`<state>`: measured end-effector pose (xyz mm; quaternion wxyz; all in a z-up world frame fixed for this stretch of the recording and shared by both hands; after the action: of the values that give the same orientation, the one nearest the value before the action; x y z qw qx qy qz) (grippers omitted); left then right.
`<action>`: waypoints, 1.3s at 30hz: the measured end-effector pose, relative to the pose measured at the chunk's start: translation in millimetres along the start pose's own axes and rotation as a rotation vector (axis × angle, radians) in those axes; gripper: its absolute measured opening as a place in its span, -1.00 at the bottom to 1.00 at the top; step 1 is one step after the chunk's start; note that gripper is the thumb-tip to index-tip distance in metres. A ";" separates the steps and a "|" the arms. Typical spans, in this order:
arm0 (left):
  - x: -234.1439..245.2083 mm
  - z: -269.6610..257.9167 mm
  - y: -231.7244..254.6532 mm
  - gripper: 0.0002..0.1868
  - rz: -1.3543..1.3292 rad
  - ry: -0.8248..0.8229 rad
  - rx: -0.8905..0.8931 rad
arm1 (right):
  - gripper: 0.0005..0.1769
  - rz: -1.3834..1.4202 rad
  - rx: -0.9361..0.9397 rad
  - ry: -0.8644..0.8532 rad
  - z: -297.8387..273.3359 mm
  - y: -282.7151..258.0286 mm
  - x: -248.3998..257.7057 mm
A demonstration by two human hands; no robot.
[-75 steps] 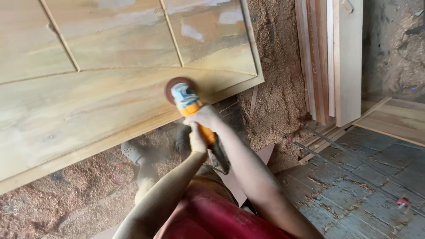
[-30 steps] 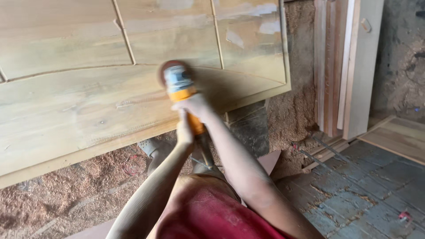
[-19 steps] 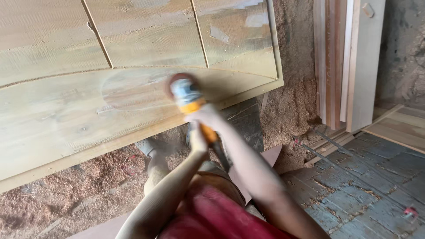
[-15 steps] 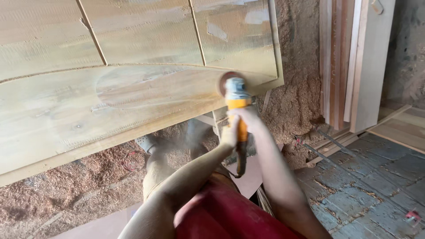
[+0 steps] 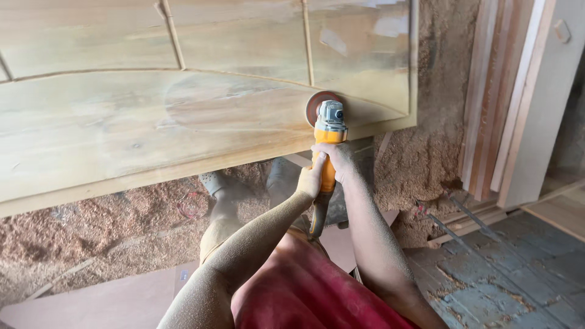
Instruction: The person uses a handheld power sander to smooth the surface of a large, light-colored wooden panel. The panel features a curved bottom edge and recessed rectangular panels. The person systematically moves the sander across the surface, generating wood dust.
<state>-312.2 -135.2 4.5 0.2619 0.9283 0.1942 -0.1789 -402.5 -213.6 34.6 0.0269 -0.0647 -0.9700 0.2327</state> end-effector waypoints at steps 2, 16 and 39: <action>24.8 -4.6 6.9 -0.25 -0.028 0.014 -0.009 | -0.78 -0.020 -0.001 -0.026 -3.0 -0.2 -32.3; 217.3 -60.9 68.3 -0.13 -0.142 0.135 -0.110 | -0.73 -0.376 0.059 -0.014 -32.0 34.9 -263.4; 165.7 -60.2 -4.2 -0.03 0.010 0.092 -0.061 | -0.68 -0.582 -0.059 -0.003 -49.3 55.4 -190.1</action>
<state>-157.7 -54.3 -21.0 0.2818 0.9281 0.2068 -0.1285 -203.9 -168.9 49.1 0.0890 0.2157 -0.9542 0.1872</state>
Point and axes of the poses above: each hand's wrist, its own z-axis towards the middle knuckle, its own x-axis out of the back of the hand, y = z × x, the point moved 3 cm from there along z, towards the middle knuckle, and after that the axes turned 5 degrees about -x, right-handed, at the moved point
